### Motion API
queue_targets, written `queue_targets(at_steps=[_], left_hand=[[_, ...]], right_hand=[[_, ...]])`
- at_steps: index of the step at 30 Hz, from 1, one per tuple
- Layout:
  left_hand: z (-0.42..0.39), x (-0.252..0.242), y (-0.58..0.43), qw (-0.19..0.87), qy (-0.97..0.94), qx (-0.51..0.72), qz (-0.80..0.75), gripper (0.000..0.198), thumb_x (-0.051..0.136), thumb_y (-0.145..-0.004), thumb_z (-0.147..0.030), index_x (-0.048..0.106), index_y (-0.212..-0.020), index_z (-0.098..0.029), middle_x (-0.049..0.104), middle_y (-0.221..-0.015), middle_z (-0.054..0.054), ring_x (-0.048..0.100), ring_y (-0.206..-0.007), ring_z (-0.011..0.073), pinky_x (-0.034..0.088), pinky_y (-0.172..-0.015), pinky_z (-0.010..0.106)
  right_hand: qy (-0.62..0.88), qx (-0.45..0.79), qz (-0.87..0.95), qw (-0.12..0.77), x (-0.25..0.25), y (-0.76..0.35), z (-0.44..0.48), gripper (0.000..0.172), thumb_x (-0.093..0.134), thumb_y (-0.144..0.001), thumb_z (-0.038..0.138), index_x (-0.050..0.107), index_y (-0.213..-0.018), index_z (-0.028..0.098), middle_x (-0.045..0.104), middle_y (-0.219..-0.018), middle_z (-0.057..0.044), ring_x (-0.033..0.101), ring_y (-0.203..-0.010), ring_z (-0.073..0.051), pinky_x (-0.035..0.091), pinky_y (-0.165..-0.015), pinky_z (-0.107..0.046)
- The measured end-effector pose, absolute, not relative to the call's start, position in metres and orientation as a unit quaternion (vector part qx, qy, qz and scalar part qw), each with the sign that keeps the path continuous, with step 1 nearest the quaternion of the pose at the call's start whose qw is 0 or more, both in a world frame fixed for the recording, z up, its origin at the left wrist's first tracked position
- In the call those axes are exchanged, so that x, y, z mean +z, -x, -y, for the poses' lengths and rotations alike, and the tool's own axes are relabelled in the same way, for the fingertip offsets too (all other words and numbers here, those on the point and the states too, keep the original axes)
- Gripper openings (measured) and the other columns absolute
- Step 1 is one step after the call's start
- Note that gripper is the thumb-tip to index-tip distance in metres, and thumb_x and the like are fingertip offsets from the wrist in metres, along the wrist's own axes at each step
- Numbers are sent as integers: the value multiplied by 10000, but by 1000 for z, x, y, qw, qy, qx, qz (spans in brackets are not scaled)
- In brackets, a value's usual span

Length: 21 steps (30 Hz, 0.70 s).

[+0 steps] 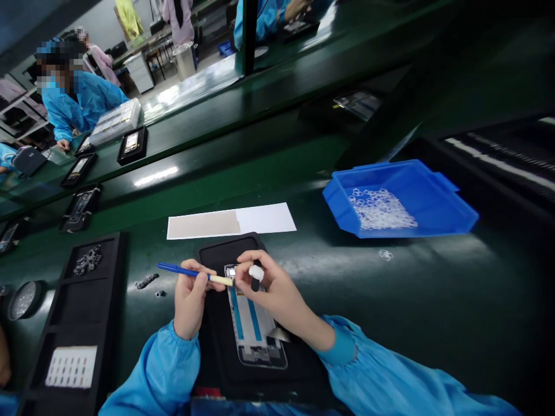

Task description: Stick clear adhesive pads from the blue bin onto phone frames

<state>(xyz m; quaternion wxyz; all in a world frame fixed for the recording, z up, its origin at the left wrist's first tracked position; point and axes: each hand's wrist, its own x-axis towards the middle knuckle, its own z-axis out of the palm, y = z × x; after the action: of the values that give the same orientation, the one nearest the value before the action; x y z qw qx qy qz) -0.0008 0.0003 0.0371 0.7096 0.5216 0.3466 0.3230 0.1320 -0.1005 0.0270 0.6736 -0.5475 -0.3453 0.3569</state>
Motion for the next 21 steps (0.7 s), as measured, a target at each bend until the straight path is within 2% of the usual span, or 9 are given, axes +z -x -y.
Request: queue_targets(at_steps=[3,10,13,15,16,21], left_hand=[[2,36,0,693,-528,339,-354,481,773,-739,-528,459,-909,-206,682,-779,-24,684,-582,136,569,-618,268],[2,30,-2,661,-520,386,-378,470,765,-743,-523,471,-926,-206,691,-800,-15,703,-598,147,581,-632,277],[-1,29,0,655,-508,414,-377,470,783,-735,-501,484,-946,-207,694,-796,-22,704,-597,136,580,-638,257],[-3,29,1,652,-502,428,-374,469,796,-730,-484,493,-959,-209,700,-800,-25,708,-613,131,581,-646,244],[-3,29,2,652,-499,432,-373,470,802,-726,-478,497,-962,-209,703,-804,-26,711,-624,130,582,-649,237],[-3,27,3,656,-500,424,-373,481,811,-715,-485,506,-963,-208,712,-796,-30,721,-653,132,586,-659,222]], right_hand=[[565,322,350,674,24,-129,101,228,632,-824,243,503,-1011,229,609,-730,19,590,-647,-143,482,-568,-264],[588,238,379,674,28,-129,102,205,607,-826,206,517,-1008,234,631,-734,22,621,-645,-138,516,-602,-270],[651,69,333,679,38,-167,111,199,652,-785,226,531,-944,238,621,-747,17,611,-656,-152,526,-646,-307],[705,-127,217,663,43,-205,125,231,703,-734,252,520,-876,248,610,-783,-6,620,-725,-196,527,-734,-376],[712,-171,177,658,44,-224,133,244,699,-748,264,501,-891,259,600,-805,-18,621,-771,-218,514,-789,-415],[803,-158,103,565,31,-282,161,240,662,-723,242,508,-904,276,648,-818,-32,614,-726,-243,488,-750,-423]])
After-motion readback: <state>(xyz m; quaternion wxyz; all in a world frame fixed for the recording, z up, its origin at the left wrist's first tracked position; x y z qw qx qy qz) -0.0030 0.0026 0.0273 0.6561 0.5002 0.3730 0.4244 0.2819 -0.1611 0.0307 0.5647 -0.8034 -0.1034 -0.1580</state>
